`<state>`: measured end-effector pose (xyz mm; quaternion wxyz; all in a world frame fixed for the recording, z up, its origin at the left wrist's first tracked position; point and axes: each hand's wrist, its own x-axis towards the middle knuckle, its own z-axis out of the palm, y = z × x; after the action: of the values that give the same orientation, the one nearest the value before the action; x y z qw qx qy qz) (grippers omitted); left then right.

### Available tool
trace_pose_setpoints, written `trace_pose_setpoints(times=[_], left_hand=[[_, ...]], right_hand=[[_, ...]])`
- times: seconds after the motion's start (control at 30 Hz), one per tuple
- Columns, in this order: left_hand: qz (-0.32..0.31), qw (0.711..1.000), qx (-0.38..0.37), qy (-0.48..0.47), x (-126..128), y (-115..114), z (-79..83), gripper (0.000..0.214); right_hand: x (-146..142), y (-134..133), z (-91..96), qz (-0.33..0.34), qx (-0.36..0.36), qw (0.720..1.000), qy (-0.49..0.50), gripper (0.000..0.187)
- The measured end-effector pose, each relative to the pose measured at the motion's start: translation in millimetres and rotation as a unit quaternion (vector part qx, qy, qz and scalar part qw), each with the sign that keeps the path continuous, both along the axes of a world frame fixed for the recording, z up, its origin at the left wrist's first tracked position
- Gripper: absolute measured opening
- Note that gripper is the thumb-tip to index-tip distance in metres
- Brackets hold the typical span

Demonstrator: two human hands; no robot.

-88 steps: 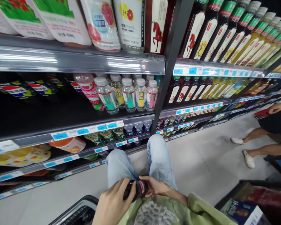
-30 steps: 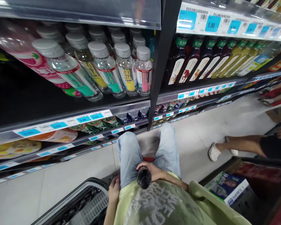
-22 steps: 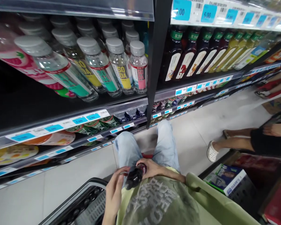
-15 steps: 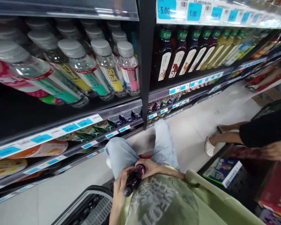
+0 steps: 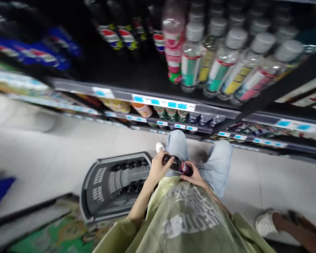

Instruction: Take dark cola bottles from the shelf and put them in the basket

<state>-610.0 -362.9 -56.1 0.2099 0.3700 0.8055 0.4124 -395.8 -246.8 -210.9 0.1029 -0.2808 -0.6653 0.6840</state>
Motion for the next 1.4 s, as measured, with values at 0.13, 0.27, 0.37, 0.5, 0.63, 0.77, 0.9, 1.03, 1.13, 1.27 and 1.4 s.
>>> trace_pose_setpoints(times=[0.13, 0.27, 0.37, 0.5, 0.63, 0.77, 0.9, 1.03, 1.13, 1.27, 1.4], left_hand=[[0.103, 0.994, -0.006, -0.044, -11.6, -17.3, -5.8, 0.031], [0.149, 0.986, 0.018, -0.074, -0.6, -40.6, 2.9, 0.027], [0.205, 0.976, 0.035, -0.07, 3.9, -64.6, 12.6, 0.027], [0.317, 0.948, 0.038, -0.003, -6.6, -105.9, 18.1, 0.027], [0.388, 0.919, -0.016, 0.072, -29.7, -143.4, 4.6, 0.028], [0.432, 0.887, -0.096, 0.133, -53.0, -176.5, -26.9, 0.028], [0.427, 0.876, -0.187, 0.124, -65.0, -214.9, -69.3, 0.024], [0.301, 0.897, -0.307, 0.099, -64.2, -242.9, -126.1, 0.023], [0.217, 0.903, -0.363, 0.072, -59.7, -244.5, -176.2, 0.026], [0.165, 0.902, -0.4, -0.002, -54.2, -225.8, -237.9, 0.029], [0.138, 0.902, -0.405, -0.064, -53.7, -198.7, -279.4, 0.031]], right_hand=[[-0.3, -2.1, -5.2, -0.051, -0.059, 0.997, 0.01, 0.078], [5.7, -6.5, -7.7, -0.057, -0.086, 0.995, 0.017, 0.074], [8.4, -4.8, -10.0, -0.067, -0.105, 0.992, 0.001, 0.066], [6.3, -0.5, -9.7, -0.056, -0.12, 0.99, -0.039, 0.055], [2.8, 0.9, -6.2, -0.05, -0.116, 0.99, -0.06, 0.057], [0.1, 0.6, -6.4, -0.063, -0.121, 0.988, -0.073, 0.061], [-2.3, -0.4, -6.8, -0.064, -0.107, 0.988, -0.086, 0.06], [-2.2, -1.6, -6.8, -0.059, -0.104, 0.989, -0.091, 0.058], [0.9, -1.9, -9.0, -0.049, -0.091, 0.99, -0.096, 0.053], [5.0, -1.5, -14.2, -0.023, -0.068, 0.992, -0.104, 0.039], [3.4, -1.4, -18.3, -0.021, -0.065, 0.992, -0.107, 0.029]])
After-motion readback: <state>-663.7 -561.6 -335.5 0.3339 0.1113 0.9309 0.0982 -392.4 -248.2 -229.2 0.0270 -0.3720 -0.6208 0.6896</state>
